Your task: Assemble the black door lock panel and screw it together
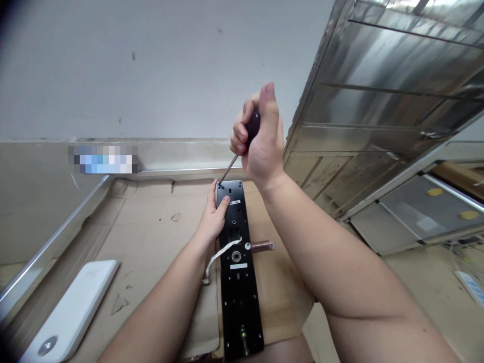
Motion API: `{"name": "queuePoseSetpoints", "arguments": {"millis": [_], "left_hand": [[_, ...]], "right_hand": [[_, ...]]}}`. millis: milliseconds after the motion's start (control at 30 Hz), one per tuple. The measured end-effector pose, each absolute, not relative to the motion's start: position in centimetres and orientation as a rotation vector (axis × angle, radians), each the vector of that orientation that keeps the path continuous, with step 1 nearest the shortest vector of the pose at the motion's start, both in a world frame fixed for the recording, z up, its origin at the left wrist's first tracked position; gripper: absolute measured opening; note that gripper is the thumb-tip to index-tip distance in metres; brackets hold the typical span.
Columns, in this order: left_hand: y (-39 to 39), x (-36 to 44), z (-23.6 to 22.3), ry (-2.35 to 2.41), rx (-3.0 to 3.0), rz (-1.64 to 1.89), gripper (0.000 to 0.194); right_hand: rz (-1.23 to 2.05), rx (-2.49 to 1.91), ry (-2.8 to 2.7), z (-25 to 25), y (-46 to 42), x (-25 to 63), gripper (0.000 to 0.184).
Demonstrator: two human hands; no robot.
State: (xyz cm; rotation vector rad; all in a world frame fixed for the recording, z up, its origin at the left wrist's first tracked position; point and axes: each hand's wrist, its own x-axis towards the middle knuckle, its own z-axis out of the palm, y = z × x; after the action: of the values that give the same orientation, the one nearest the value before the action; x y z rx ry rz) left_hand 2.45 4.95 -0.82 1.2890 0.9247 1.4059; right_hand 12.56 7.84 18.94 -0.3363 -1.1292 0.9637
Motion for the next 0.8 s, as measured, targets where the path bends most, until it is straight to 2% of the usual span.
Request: {"name": "queuePoseSetpoints", "arguments": {"millis": [800], "left_hand": [[4.8, 2.3, -0.9, 0.906, 1.319, 1.407, 0.064]], "right_hand": [[0.94, -0.444, -1.393, 19.3, 5.1, 9.7, 0.061]]}}
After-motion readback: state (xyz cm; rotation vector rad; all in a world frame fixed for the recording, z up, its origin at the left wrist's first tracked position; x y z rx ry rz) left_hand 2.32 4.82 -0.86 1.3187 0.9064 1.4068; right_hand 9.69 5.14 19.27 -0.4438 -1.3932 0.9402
